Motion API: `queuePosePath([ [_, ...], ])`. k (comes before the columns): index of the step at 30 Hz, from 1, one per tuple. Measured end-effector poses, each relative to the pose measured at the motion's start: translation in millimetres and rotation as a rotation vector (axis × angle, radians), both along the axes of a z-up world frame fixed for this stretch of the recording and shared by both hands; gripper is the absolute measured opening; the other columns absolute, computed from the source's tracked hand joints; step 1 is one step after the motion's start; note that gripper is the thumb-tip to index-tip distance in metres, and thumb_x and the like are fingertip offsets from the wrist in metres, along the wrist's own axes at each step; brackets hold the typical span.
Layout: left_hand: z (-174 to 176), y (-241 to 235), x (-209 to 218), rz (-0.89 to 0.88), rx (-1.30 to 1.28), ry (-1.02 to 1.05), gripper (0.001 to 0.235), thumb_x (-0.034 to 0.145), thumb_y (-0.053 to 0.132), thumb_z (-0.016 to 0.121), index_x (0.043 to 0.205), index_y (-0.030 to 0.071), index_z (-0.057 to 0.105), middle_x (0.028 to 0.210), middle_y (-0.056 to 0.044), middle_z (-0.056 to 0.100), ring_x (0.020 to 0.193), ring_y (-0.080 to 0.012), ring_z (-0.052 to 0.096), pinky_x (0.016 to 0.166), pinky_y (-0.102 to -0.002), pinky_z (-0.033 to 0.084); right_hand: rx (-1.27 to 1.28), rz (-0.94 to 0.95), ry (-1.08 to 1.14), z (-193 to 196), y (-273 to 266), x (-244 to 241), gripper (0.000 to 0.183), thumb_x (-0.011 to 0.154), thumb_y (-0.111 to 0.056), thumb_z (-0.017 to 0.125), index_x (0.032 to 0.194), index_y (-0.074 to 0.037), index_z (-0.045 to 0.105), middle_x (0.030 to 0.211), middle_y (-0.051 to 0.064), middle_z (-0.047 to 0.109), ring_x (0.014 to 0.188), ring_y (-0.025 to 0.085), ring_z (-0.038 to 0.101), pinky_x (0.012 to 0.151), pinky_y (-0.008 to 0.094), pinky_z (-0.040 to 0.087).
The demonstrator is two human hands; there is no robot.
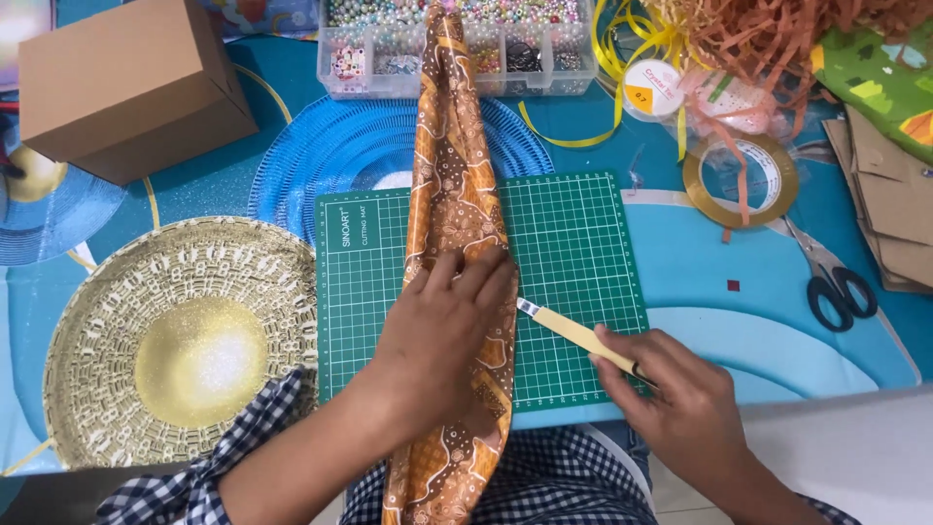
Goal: The person unfolds a patterned fabric on a green cutting mat, smooths it, and then uses a craft knife to cut along the folded edge. The person holds the fabric steady with one hand while cutting with the other.
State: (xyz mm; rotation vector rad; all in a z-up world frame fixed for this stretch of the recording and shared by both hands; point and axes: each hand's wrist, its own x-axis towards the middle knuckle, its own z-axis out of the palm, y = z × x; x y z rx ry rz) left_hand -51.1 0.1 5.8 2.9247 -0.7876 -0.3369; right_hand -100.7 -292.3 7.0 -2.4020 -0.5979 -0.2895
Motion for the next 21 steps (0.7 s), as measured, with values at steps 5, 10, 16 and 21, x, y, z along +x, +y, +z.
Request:
queuePosePath([
  [5, 38, 8, 15, 0.052, -0.177, 0.275, 0.170, 0.056, 0.074, 0.120, 0.185, 0.015, 0.026, 0.192, -0.006, 0.029, 0.169, -0.0377, 0.023, 0.128, -0.063, 0.034, 0.049, 0.001, 0.002, -6, -1, -5, 0.036, 0.105, -0.015, 0.081, 0.140, -0.007, 0.081, 0.099, 0.004, 0.082, 0.064, 0.010, 0.063, 0.053, 0.030, 0.049],
  [10, 29, 7, 25, 0.093, -0.274, 0.176, 0.125, 0.066, 0.038, 0.116, 0.169, 0.011, 0.052, 0.172, -0.006, 0.055, 0.146, -0.0348, 0.052, 0.108, -0.055, 0.057, 0.055, -0.014, -0.020, -11, -4, -5, 0.036, 0.104, -0.015, 0.084, 0.139, -0.007, 0.082, 0.102, 0.004, 0.084, 0.068, 0.010, 0.069, 0.054, 0.028, 0.052],
  [16, -3, 12, 37, 0.044, -0.181, -0.004, 0.163, 0.048, 0.069, 0.123, 0.177, 0.016, 0.039, 0.185, -0.008, 0.041, 0.168, -0.0457, 0.028, 0.134, -0.060, 0.027, 0.008, -0.013, -0.026, -8, -5, -5, 0.035, 0.105, -0.018, 0.082, 0.139, -0.009, 0.082, 0.104, 0.004, 0.085, 0.062, 0.010, 0.065, 0.050, 0.030, 0.050],
  [21, 7, 0, 52, 0.066, 0.032, 0.049, 0.181, 0.049, 0.095, 0.115, 0.185, 0.022, 0.022, 0.188, -0.002, 0.031, 0.170, -0.0437, 0.023, 0.136, -0.060, 0.026, 0.021, -0.002, -0.008, -3, -3, -4, 0.035, 0.103, -0.015, 0.083, 0.137, -0.007, 0.082, 0.107, 0.007, 0.086, 0.065, 0.010, 0.068, 0.052, 0.029, 0.053],
])
